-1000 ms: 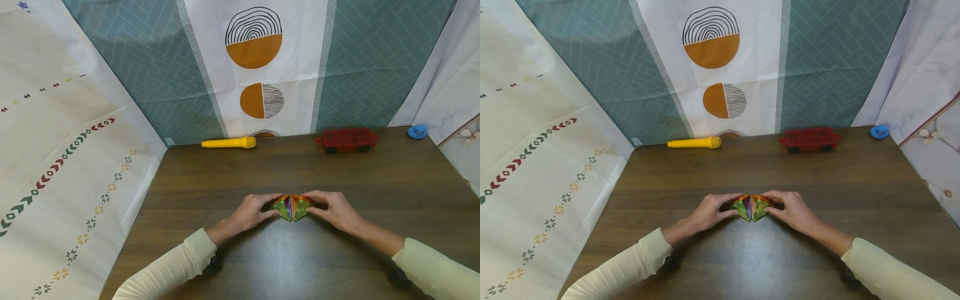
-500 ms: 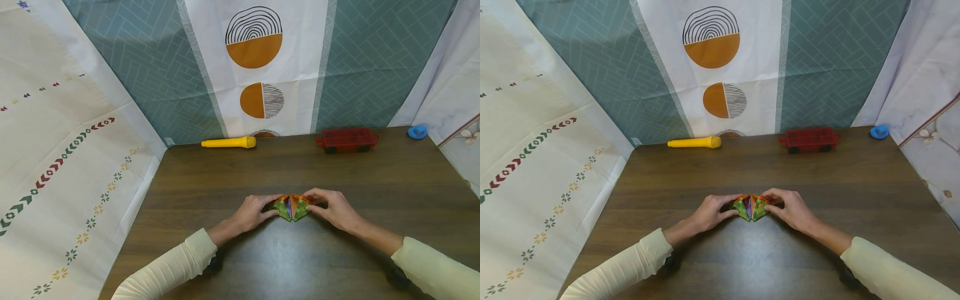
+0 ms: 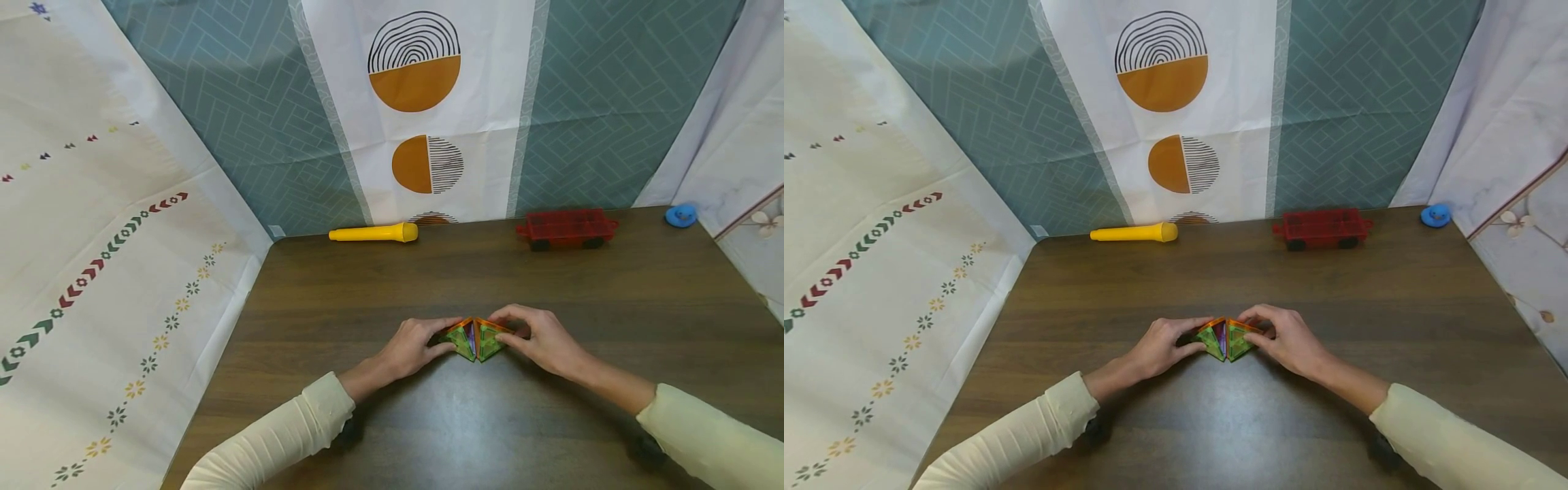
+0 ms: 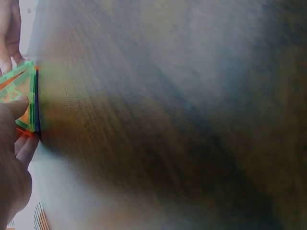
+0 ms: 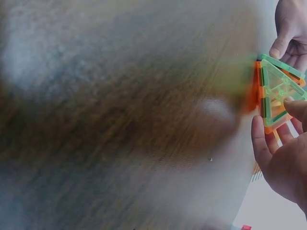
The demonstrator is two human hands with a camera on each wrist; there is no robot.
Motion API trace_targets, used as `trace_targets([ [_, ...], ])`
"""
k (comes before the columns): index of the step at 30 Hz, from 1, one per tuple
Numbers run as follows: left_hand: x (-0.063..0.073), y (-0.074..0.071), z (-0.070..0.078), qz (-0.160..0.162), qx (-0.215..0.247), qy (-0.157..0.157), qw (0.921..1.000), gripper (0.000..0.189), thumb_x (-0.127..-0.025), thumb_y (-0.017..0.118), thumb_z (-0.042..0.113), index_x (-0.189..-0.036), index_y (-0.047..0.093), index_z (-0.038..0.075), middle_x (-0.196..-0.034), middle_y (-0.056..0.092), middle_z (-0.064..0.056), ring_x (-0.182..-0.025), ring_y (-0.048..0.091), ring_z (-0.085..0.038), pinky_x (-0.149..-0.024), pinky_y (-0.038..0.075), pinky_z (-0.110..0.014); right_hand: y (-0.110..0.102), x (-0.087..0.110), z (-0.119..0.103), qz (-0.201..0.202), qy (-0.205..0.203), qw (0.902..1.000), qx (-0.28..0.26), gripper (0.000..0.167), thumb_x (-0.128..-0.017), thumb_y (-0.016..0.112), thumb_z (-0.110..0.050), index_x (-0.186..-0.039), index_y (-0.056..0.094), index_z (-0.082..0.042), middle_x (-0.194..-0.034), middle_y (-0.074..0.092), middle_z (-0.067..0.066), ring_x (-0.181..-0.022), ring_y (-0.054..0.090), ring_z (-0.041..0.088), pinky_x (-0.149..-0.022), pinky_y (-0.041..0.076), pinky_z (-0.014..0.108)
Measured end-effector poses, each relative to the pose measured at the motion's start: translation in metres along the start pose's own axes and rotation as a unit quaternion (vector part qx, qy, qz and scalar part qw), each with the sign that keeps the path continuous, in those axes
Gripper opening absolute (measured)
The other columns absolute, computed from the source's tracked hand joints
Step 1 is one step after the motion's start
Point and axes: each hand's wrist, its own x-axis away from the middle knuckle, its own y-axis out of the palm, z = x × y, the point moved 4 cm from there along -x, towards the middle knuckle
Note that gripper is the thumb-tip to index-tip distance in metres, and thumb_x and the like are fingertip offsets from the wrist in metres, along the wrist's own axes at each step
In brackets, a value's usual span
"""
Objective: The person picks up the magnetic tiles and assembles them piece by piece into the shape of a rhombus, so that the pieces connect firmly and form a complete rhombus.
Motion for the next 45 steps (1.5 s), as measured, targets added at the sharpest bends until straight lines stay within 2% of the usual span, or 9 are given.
trace_targets([
  [9,-0.001,0.0,-0.001,-0.002,-0.002,-0.001,1.0,0.055,-0.1,0.077,0.027,-0.151,0.061,0.014,-0.135,0.072,-0.003,-0.111,0.07,-0.006,-0.089,0.057,-0.021,0.0,-0.002,-0.003,-0.003,0.006,1.0,-0.006,0.032,-0.092,0.083,-0.002,-0.12,0.075,-0.014,-0.117,0.075,0.004,-0.094,0.072,0.021,-0.071,0.062,0.03],
  [16,-0.001,-0.001,0.0,0.002,-0.004,0.003,1.0,0.054,-0.1,0.077,0.027,-0.151,0.062,0.014,-0.135,0.072,-0.004,-0.111,0.071,-0.008,-0.089,0.058,-0.023,0.002,-0.003,-0.006,0.001,-0.002,1.0,0.001,0.033,-0.091,0.082,0.002,-0.12,0.075,-0.012,-0.119,0.074,0.003,-0.105,0.071,0.025,-0.075,0.063,0.031],
  [27,-0.001,-0.001,0.001,-0.001,-0.006,0.004,1.0,0.053,-0.101,0.076,0.027,-0.15,0.062,0.013,-0.137,0.071,-0.004,-0.117,0.07,-0.01,-0.094,0.057,-0.024,0.002,-0.007,-0.014,0.012,-0.021,0.9991,0.034,0.031,-0.09,0.085,-0.002,-0.117,0.076,-0.014,-0.114,0.074,-0.002,-0.101,0.07,0.021,-0.074,0.062,0.036],
  [35,0.0,0.001,0.001,-0.007,-0.006,0.004,0.9999,0.053,-0.102,0.075,0.027,-0.151,0.061,0.012,-0.139,0.07,-0.004,-0.12,0.069,-0.011,-0.098,0.056,-0.026,0.005,-0.008,-0.018,0.01,-0.037,0.9986,0.036,0.033,-0.089,0.086,-0.002,-0.118,0.076,-0.014,-0.116,0.074,-0.002,-0.1,0.071,0.02,-0.08,0.062,0.042],
  [38,0.0,0.0,0.002,-0.011,-0.01,0.006,0.9999,0.054,-0.102,0.076,0.027,-0.151,0.06,0.011,-0.14,0.069,-0.004,-0.12,0.069,-0.012,-0.098,0.056,-0.027,0.007,-0.008,-0.017,-0.003,-0.031,0.9989,0.037,0.04,-0.088,0.087,-0.004,-0.126,0.074,-0.01,-0.122,0.074,0.002,-0.103,0.071,0.021,-0.082,0.062,0.041],
  [45,0.0,0.001,0.003,-0.018,-0.02,0.007,0.9996,0.064,-0.099,0.079,0.031,-0.155,0.056,0.01,-0.142,0.068,-0.007,-0.12,0.068,-0.014,-0.099,0.057,-0.03,0.019,-0.01,-0.013,-0.078,0.013,0.9956,0.051,0.076,-0.084,0.093,-0.017,-0.149,0.058,0.001,-0.137,0.067,0.018,-0.109,0.068,0.025,-0.087,0.059,0.038],
])
